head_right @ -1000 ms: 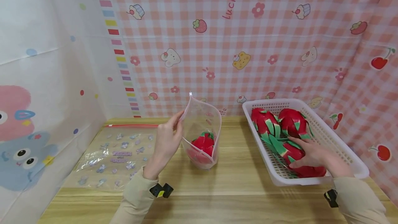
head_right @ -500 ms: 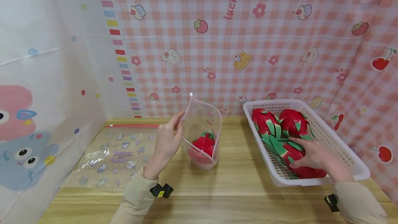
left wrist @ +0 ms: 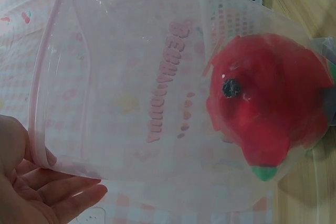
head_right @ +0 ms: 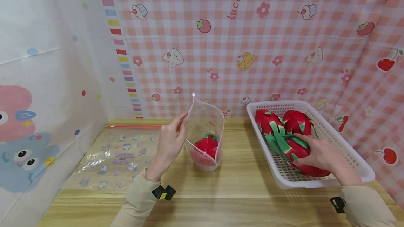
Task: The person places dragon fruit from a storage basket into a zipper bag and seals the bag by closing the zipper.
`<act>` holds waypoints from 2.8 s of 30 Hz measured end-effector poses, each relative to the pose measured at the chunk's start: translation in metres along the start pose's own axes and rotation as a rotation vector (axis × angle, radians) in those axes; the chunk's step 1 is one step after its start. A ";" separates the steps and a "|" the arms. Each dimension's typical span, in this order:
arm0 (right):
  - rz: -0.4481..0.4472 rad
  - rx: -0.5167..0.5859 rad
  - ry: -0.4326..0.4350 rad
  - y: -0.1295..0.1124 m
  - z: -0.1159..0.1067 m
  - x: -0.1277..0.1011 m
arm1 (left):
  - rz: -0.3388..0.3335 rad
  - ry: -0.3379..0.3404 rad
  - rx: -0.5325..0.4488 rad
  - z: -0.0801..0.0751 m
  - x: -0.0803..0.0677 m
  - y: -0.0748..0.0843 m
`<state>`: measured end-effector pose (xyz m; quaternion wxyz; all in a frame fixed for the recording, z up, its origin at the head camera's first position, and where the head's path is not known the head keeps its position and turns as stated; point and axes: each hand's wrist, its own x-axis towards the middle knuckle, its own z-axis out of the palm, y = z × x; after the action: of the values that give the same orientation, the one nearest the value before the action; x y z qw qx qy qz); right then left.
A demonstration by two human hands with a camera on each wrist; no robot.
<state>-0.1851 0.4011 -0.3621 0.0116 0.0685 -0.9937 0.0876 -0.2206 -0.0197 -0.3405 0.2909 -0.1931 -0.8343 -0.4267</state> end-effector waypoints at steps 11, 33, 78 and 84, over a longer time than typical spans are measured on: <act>0.029 -0.060 0.086 -0.020 -0.030 -0.001 | 0.001 -0.001 -0.007 -0.001 0.000 -0.002; 0.099 0.122 0.255 -0.096 -0.075 0.001 | -0.035 0.012 -0.007 -0.001 0.000 -0.002; 0.016 0.783 0.152 -0.254 -0.063 0.024 | -0.056 -0.010 -0.085 -0.001 0.001 0.001; 0.045 0.907 0.139 -0.256 -0.064 0.026 | -0.063 -0.013 -0.082 -0.001 0.001 0.002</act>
<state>-0.1744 0.1588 -0.2544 0.0453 0.0388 -0.8530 0.5184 -0.2197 -0.0198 -0.3387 0.2638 -0.1815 -0.8235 -0.4683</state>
